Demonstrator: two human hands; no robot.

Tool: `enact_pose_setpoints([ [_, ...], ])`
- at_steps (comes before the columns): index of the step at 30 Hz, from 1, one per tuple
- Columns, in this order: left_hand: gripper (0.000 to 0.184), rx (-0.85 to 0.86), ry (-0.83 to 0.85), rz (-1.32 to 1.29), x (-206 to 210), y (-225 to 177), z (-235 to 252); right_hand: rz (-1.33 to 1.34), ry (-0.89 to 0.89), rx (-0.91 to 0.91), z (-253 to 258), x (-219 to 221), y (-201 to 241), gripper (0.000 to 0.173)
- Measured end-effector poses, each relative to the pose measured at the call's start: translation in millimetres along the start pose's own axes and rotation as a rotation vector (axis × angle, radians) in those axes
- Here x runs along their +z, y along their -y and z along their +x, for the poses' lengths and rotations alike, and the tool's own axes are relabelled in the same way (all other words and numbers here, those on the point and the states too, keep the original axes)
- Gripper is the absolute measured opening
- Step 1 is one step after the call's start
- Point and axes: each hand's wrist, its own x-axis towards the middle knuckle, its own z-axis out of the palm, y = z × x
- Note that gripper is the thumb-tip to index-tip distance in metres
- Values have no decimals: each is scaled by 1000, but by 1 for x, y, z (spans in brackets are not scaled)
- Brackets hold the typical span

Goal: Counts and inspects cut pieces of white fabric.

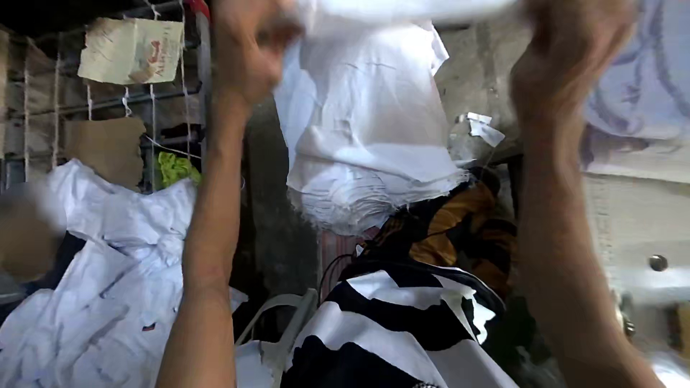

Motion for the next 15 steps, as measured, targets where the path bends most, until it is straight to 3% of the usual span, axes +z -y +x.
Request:
enact_pose_setpoints([
  [3,21,-87,107,-84,69,-4,-80,71,216,4,-93,43,-4,28],
  [6,23,-425,144,27,113,-15,-135,134,328,62,-152,85,-20,24],
  [10,32,-749,25,79,129,-35,-147,152,276,100,-156,93,-21,24],
  [15,30,-786,-96,-53,122,-50,-132,180,280,208,-138,89,-14,24],
])
